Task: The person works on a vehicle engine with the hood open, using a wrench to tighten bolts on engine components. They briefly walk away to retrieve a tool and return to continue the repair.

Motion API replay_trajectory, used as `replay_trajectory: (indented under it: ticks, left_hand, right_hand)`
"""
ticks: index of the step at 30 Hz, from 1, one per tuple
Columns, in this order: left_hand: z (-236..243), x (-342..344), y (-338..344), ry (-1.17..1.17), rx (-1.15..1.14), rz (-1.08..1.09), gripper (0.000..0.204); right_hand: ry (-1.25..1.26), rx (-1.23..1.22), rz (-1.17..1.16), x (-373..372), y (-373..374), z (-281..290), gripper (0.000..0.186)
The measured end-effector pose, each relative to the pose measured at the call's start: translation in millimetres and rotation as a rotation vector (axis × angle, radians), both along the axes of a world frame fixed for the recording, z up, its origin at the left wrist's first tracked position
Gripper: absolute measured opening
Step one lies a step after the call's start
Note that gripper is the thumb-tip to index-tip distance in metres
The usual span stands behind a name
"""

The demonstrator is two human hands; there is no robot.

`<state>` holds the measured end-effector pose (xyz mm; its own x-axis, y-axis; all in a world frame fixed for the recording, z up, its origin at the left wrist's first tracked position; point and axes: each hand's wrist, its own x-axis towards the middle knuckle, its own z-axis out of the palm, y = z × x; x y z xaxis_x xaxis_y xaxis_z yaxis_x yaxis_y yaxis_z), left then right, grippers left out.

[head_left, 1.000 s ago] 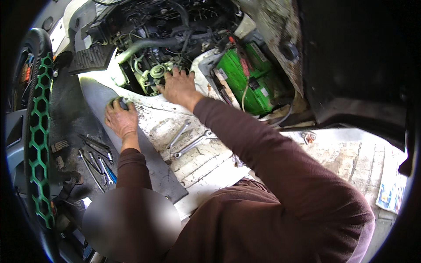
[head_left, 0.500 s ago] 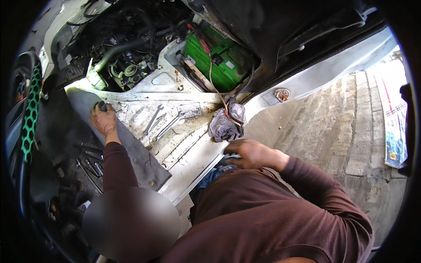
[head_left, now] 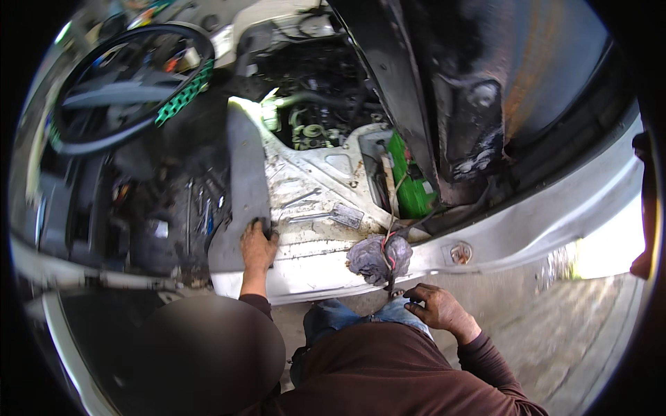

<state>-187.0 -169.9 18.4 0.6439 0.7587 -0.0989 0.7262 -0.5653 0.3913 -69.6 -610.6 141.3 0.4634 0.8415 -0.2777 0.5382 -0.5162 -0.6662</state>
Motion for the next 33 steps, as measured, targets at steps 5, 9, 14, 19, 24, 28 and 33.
replay_trajectory:
  ticks: [5, 9, 14, 19, 24, 28, 33]
  left_hand:
    - [66, -69, -126, -0.437, 0.011, 0.269, 0.043]
    - [132, -70, -241, -0.797, 0.035, 0.406, 0.03]
    - [260, -102, -378, -1.212, 0.368, -0.025, 0.037]
    - [378, -174, -486, -0.969, 0.871, -0.559, 0.049]
    - [401, -192, -547, -0.662, 0.908, -0.673, 0.051]
    - [404, -215, -594, -0.549, 0.91, -0.618, 0.052]
    - [413, -225, -646, -0.415, 0.898, -0.493, 0.054]
  right_hand:
    - [0.076, 0.225, 0.307, 43, -31, -5, 0.026]
    - [0.172, 0.341, 0.525, 77, -71, 5, 0.023]
    - [0.256, 0.681, 0.668, 99, -102, 106, 0.013]
    - [0.109, 1.645, 0.585, 87, -122, 215, 0.016]
    - [-0.065, 1.795, 0.738, 71, -119, 264, 0.017]
    - [-0.051, 1.781, 0.891, 43, -111, 280, 0.018]
    - [0.094, 1.784, 1.021, 19, -93, 282, 0.019]
